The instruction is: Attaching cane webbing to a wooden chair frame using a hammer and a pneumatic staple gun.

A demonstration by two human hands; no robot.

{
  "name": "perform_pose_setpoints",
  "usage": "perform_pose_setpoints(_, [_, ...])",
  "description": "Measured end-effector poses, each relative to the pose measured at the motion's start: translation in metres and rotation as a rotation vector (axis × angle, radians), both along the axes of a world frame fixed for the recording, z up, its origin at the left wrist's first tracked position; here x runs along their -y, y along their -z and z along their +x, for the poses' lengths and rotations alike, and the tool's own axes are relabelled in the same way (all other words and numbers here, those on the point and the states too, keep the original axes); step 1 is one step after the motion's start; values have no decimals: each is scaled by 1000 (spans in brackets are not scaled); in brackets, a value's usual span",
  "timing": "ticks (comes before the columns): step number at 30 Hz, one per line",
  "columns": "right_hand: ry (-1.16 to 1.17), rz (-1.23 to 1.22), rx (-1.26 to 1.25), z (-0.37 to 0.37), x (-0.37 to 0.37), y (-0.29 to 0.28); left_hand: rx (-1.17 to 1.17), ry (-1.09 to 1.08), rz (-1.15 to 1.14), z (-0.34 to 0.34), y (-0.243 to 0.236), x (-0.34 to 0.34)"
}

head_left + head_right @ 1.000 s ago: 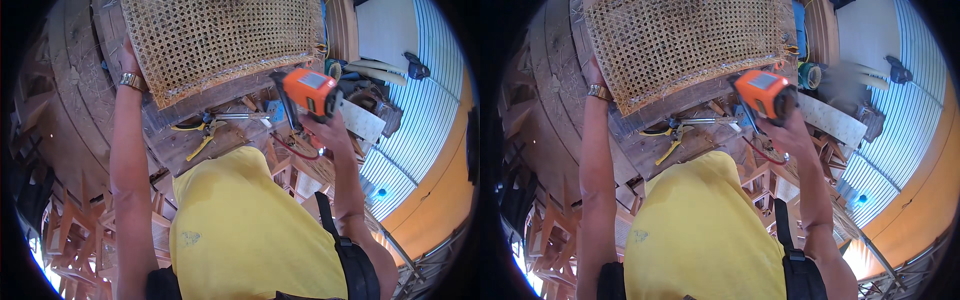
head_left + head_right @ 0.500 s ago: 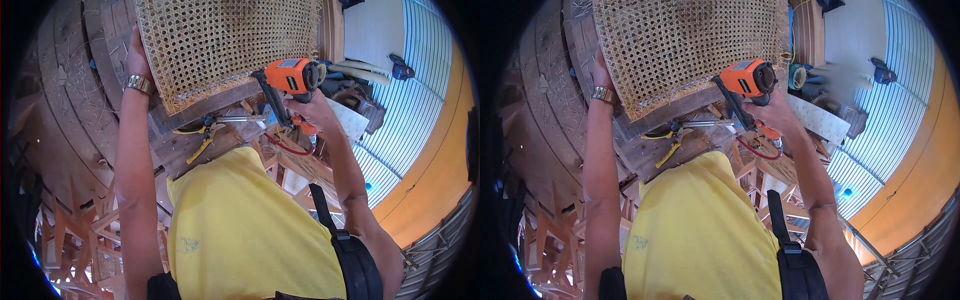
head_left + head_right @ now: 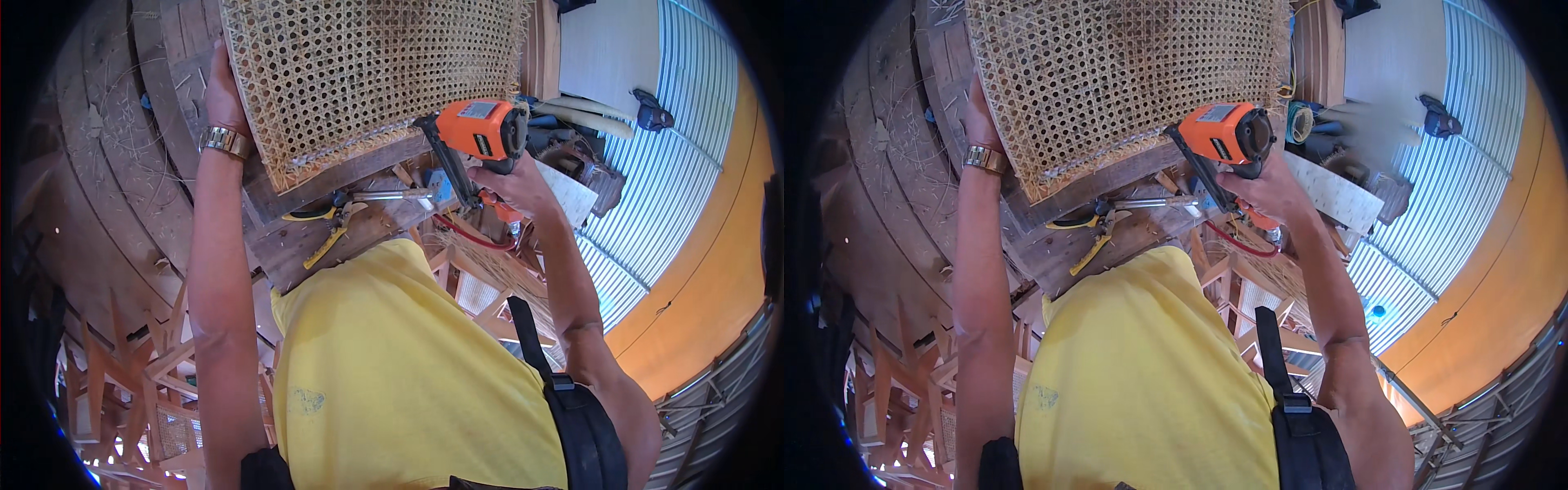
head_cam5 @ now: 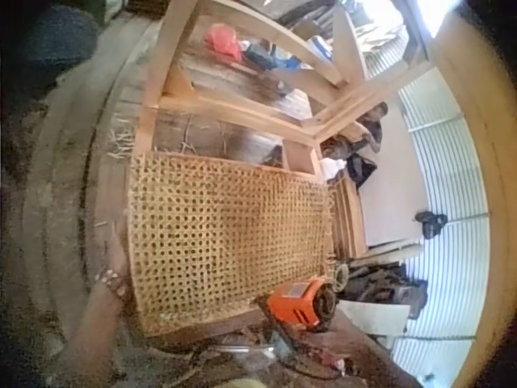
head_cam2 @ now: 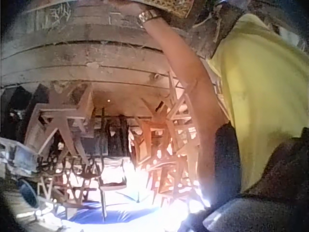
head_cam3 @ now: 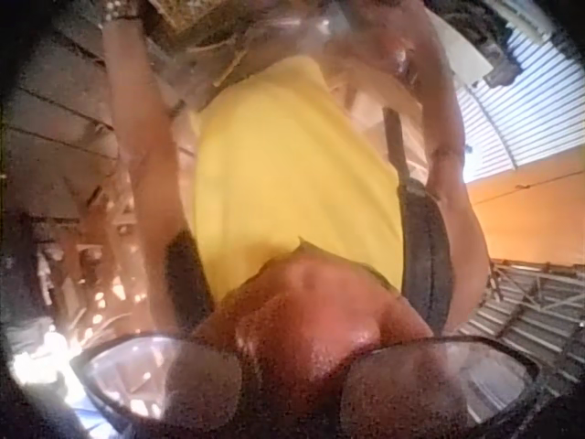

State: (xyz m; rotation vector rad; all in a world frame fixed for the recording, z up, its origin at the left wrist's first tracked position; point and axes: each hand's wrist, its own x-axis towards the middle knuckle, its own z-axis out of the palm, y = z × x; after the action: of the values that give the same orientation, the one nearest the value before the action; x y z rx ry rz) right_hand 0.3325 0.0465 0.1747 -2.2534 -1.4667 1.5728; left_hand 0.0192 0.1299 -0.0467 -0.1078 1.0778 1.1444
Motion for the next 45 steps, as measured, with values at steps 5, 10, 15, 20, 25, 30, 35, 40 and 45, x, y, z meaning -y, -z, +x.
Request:
perform_pose_setpoints(5, [1,-18,44,0,4,2,-30,18,63,-1,0,1])
perform_pose_setpoints(10, [91,-77,53,-3,5,2,5,17,1,-2,0,2])
perform_pose_setpoints(15, [104,-195,104,-3,0,2,-2,16,29,-2,3,0])
perform_pose_setpoints(20, [-21,-171,139,-5,-3,1,-117,79,127,-2,3,2])
perform_pose_setpoints(25, [-172,-46,125,-15,-5,-1,-5,24,-13,-1,-3,0])
perform_pose_setpoints(30, [-132,-120,124,-18,-6,-9,4,52,-52,-2,-5,2])
perform_pose_setpoints(35, [79,-55,119,-4,23,-17,-102,70,-7,-2,2,5])
perform_pose_setpoints(40, [261,21,93,21,36,-17,18,38,-32,-2,7,5])
perform_pose_setpoints(45, [279,-56,82,39,28,-10,-20,25,-25,-4,13,4])
